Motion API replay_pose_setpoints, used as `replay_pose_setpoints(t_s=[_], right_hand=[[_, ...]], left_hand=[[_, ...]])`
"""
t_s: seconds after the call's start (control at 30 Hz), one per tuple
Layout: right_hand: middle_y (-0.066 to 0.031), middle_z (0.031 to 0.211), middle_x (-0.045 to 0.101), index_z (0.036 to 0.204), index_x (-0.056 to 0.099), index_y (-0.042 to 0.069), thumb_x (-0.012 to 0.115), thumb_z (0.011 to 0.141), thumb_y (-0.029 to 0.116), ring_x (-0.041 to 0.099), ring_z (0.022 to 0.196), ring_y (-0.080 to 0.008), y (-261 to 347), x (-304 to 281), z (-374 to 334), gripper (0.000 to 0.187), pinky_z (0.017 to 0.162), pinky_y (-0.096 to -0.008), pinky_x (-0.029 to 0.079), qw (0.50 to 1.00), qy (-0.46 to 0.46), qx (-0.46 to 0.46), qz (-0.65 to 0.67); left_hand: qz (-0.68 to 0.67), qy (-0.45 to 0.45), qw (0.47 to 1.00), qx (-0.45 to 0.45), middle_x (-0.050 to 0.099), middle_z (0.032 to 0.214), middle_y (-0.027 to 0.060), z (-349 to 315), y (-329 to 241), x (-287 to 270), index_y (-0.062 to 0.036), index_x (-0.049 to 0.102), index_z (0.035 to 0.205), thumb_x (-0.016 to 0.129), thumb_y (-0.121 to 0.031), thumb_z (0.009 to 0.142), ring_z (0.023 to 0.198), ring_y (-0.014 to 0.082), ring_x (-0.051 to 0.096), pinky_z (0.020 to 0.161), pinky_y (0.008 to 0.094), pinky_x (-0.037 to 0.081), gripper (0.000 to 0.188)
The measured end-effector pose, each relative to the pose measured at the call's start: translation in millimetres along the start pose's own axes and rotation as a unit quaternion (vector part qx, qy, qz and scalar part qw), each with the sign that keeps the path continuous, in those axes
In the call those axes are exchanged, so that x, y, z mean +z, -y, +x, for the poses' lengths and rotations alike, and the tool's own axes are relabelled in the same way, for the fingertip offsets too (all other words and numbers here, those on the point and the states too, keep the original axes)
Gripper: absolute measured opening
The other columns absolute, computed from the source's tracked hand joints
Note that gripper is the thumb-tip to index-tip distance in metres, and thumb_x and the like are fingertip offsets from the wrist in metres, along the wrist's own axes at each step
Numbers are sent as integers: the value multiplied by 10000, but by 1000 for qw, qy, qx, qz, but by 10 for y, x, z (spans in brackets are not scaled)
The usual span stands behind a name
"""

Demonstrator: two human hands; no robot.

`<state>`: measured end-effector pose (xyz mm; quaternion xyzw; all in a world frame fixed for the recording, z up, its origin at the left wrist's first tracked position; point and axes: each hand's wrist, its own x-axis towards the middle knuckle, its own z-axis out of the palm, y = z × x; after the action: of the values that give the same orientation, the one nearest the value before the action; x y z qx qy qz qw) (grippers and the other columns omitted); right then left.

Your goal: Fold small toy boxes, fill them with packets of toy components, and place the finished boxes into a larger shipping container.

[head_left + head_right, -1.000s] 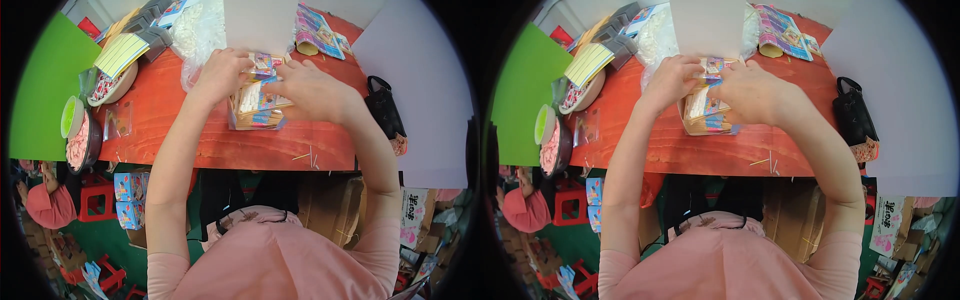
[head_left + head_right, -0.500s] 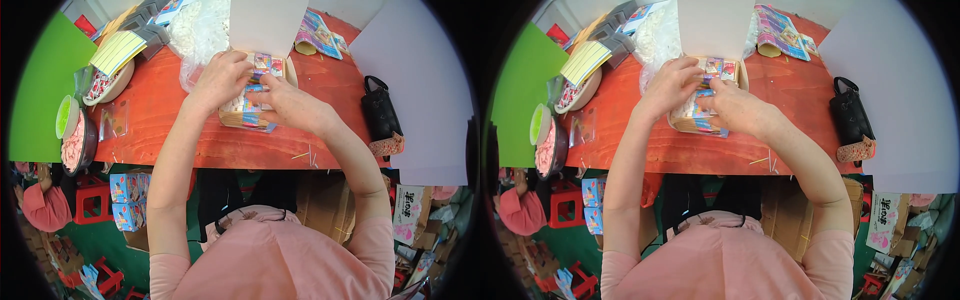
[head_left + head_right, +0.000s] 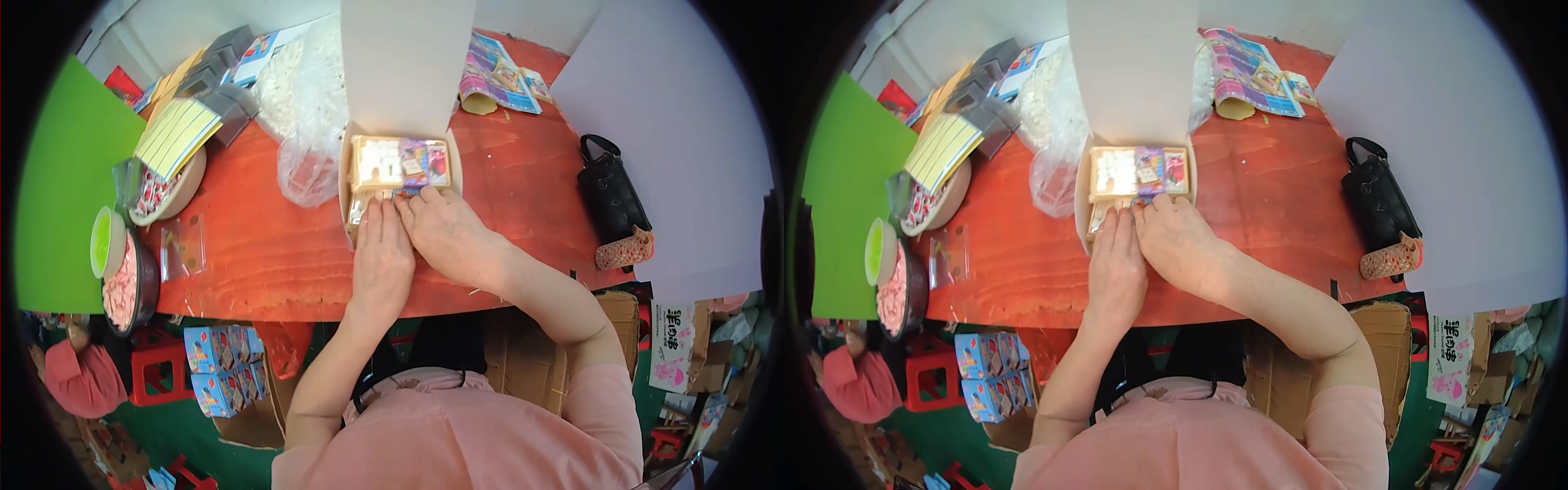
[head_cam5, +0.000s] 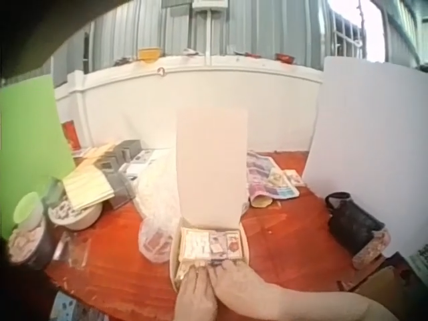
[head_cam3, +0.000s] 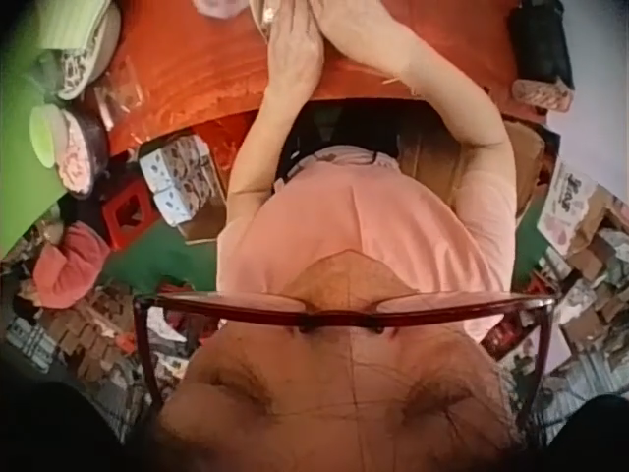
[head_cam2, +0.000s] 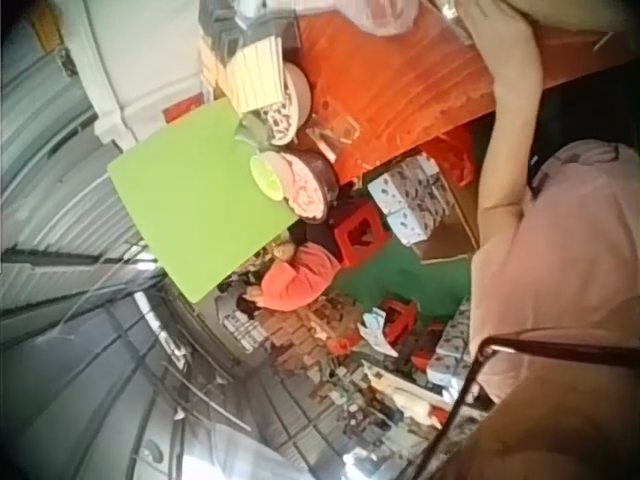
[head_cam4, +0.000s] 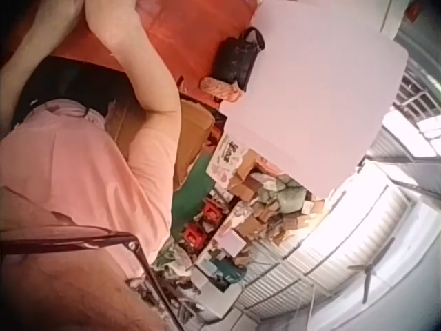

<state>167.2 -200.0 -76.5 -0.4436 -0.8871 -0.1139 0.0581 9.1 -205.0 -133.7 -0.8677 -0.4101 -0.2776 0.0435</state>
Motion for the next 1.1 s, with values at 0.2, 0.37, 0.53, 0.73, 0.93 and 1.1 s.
replay_pose_setpoints(t_s=[0.2,0.37,0.53,0.73,0.93,1.1], right_hand=[[-164,1046,623,1238,610,47,709,839,106,655,989,-357,-305,-217,230,416,851,-453,526,981,-16,59,184],[-184,1095,604,1203,635,37,709,816,114,644,1025,-378,-649,24,557,402,842,-484,531,979,-55,46,191],[-168,1086,682,1170,683,0,673,926,98,664,1017,-344,-1194,-25,482,263,878,-420,547,881,-35,-26,471],[-116,944,761,1065,747,2,626,964,219,713,895,-178,-2992,588,-159,267,791,-334,558,748,-85,380,538],[-275,1111,719,1094,734,1,622,935,394,700,1062,-398,-4397,1890,-196,439,919,-498,546,732,-242,594,229],[-235,1444,530,1419,525,12,758,796,584,440,1424,-382,-4177,1547,746,877,1128,-501,398,702,-64,691,160]], left_hand=[[-132,-59,986,-86,597,1208,267,283,-32,-121,73,618,1093,592,82,821,1129,456,588,985,531,480,273],[-32,-154,984,-81,534,1370,295,646,10,-18,44,534,1202,579,114,851,1275,468,523,1057,498,449,362],[31,-42,994,-92,491,1435,349,730,85,202,65,504,1309,649,-42,889,1362,528,457,1161,597,352,457],[67,51,991,-107,482,1484,293,704,66,5,38,582,1326,607,-71,960,1420,475,425,1167,555,360,382],[86,52,993,-58,533,1424,278,754,30,26,-21,583,1329,685,-210,945,1351,512,480,1114,612,404,439],[108,62,990,-64,586,1345,265,850,-13,-58,-5,627,1279,643,-83,907,1308,507,523,1097,594,433,380]])
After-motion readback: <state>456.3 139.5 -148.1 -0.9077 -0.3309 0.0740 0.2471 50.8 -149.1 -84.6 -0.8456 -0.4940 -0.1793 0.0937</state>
